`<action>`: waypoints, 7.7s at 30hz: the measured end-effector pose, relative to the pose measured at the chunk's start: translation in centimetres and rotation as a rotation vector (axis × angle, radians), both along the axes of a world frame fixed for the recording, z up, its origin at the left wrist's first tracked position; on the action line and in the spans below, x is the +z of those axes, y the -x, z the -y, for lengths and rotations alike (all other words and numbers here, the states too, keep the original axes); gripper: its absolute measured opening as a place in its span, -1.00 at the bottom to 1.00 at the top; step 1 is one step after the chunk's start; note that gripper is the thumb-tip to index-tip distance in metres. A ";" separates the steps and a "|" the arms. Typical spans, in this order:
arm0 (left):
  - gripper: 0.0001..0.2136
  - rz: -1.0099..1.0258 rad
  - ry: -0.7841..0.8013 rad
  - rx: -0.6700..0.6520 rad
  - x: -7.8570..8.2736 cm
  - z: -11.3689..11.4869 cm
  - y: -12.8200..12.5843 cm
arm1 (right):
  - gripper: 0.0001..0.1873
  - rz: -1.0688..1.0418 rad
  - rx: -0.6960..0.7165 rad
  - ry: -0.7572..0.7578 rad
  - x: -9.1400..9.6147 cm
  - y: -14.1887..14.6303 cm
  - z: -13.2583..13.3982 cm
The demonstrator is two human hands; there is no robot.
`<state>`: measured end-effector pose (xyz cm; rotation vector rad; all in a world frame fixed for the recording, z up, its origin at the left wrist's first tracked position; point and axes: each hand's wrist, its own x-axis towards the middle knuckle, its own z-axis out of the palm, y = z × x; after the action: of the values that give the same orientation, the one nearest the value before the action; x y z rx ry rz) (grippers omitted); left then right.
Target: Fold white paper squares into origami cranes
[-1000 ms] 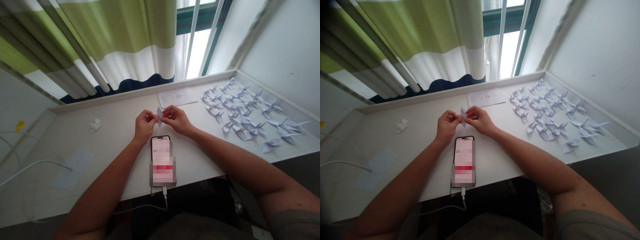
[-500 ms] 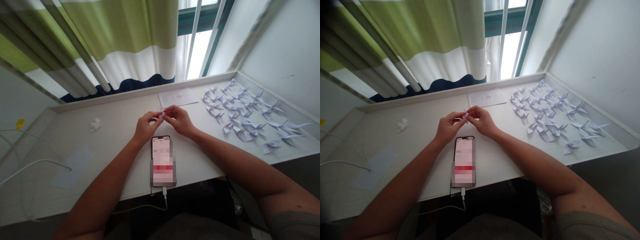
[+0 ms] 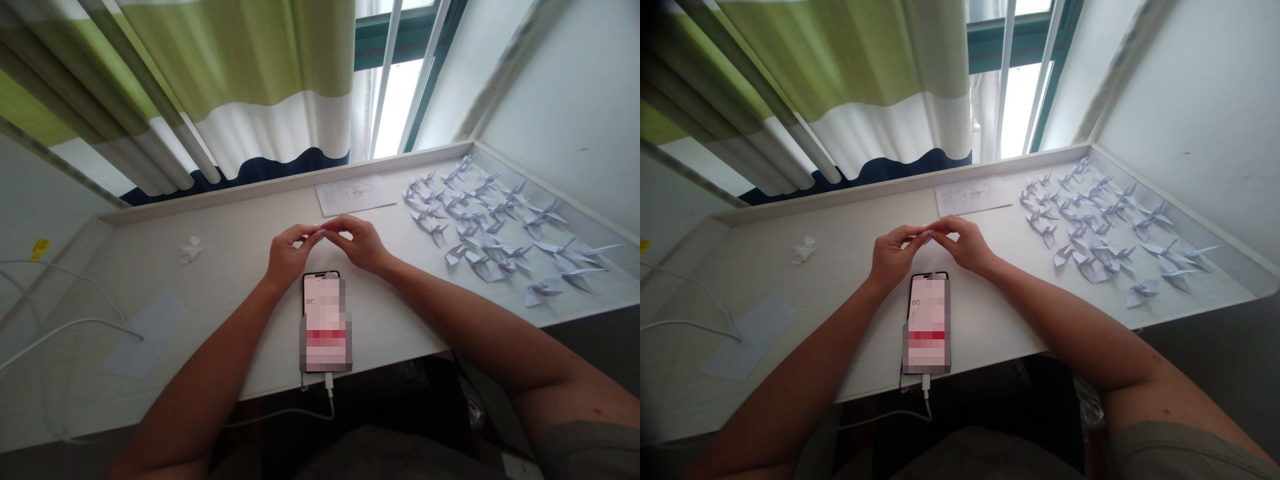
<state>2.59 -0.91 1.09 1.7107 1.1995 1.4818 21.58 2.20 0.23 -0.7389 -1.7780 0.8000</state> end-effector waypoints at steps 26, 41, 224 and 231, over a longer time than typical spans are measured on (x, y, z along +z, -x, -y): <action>-0.81 -0.239 -0.219 0.014 0.6 0.4 -0.2 | -0.90 -0.083 -0.048 -0.019 0.2 0.2 0.5; -0.85 -0.376 -0.269 0.058 -0.2 -0.1 0.6 | -0.73 -0.081 -0.032 0.028 -0.2 0.3 0.3; -0.49 0.491 0.420 -0.193 -1.4 -0.5 0.0 | -0.67 0.076 0.101 0.082 -0.7 -0.6 -0.6; -0.54 0.462 0.401 -0.208 -1.1 -0.2 -0.1 | -0.68 0.071 0.132 0.128 -0.4 -0.7 -0.7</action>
<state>2.72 -0.72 -0.01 1.1110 0.9546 1.3066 22.32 2.86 -0.20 -0.7476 -1.8669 0.9942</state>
